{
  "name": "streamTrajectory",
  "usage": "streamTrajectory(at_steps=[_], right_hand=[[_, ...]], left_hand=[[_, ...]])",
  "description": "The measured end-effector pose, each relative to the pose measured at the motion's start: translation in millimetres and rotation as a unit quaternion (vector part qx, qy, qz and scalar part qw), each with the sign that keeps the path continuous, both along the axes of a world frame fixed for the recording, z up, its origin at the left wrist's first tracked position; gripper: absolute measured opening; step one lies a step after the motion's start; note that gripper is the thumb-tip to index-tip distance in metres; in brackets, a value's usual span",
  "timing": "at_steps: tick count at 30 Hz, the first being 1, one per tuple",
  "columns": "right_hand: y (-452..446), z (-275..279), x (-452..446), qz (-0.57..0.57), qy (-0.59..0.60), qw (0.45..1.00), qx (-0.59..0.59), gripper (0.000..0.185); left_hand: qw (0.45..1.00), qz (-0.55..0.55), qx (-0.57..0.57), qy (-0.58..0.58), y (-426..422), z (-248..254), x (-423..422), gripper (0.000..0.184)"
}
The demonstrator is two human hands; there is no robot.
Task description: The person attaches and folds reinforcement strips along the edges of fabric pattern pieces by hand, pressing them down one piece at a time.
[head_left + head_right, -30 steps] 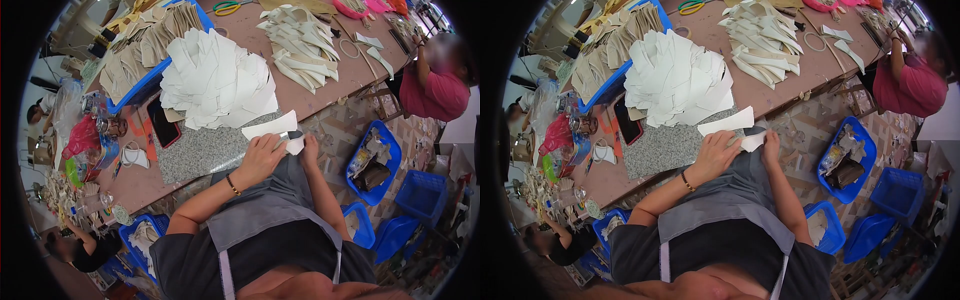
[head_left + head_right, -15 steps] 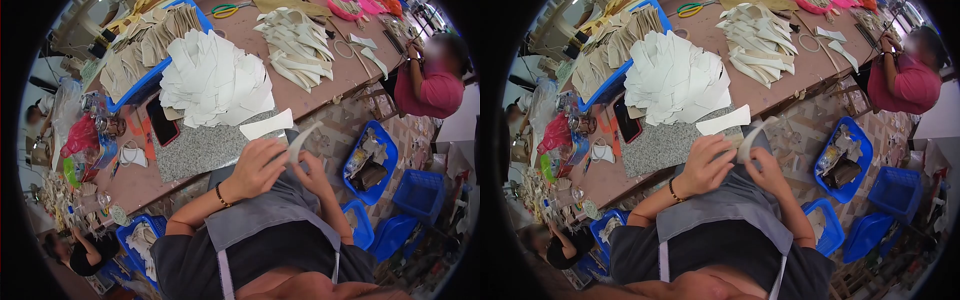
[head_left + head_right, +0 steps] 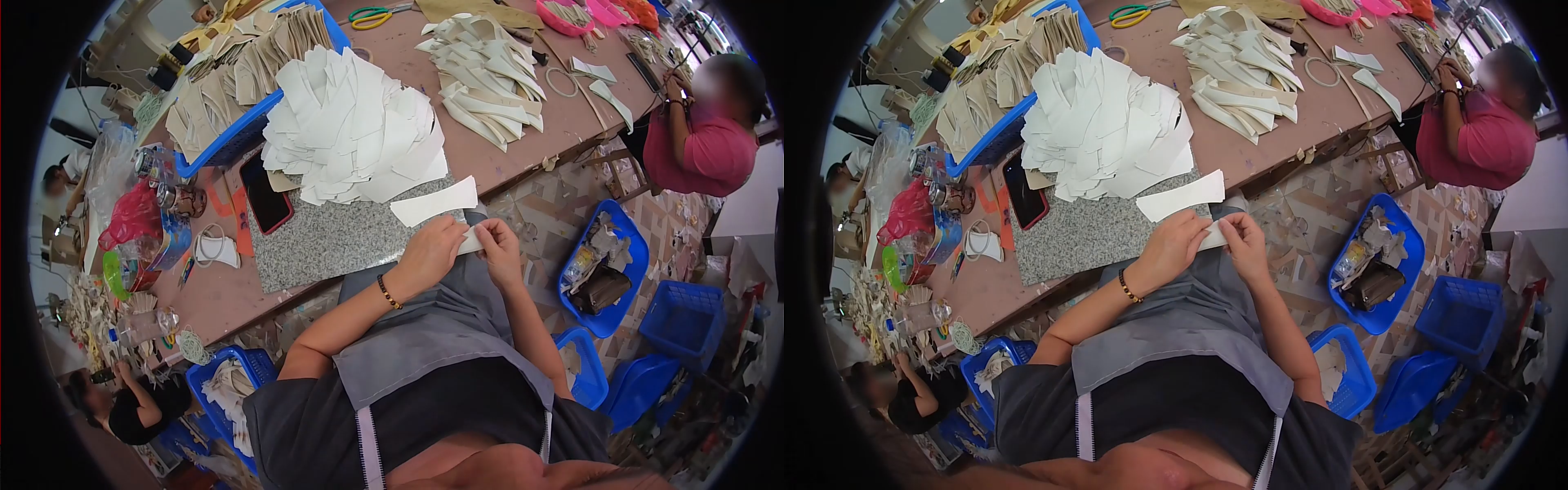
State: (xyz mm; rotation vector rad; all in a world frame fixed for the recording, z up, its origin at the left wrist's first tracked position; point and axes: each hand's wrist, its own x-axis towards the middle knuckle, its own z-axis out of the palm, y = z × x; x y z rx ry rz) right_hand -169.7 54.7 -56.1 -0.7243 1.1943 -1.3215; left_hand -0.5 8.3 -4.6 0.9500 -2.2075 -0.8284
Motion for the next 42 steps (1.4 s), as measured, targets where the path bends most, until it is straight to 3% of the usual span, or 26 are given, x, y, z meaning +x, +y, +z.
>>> streamTrajectory(at_steps=[5, 11, 17, 23, 26, 42], right_hand=[[-4.5, -1.4, -3.3, 0.002, -0.071, 0.997, 0.038, 0.017], [-12.6, 8.0, -2.7, 0.039, 0.090, 0.992, 0.077, 0.027], [-15.5, -2.8, 6.8, 0.049, 0.226, 0.973, 0.005, 0.028], [-11.3, -17.5, 10.1, 0.028, 0.119, 0.992, 0.022, 0.029], [-12.2, -13.8, 10.2, 0.023, 0.000, 0.997, 0.072, 0.028], [-18.1, -58.8, 4.5, -0.017, -0.020, 0.999, 0.027, 0.023]], left_hand=[[0.989, -0.066, -0.122, -0.043, -3.5, -1.7, -0.6, 0.029], [0.966, -0.082, -0.201, -0.141, 0.9, 3.1, -3.8, 0.036], [0.960, -0.087, -0.191, -0.187, 2.0, 8.6, 0.0, 0.036], [0.954, -0.107, -0.211, -0.182, 1.6, 10.5, 23.4, 0.035], [0.959, -0.124, -0.187, -0.173, -6.1, 11.1, 17.4, 0.035], [0.969, -0.137, -0.150, -0.138, -20.3, 12.0, 26.8, 0.032]])
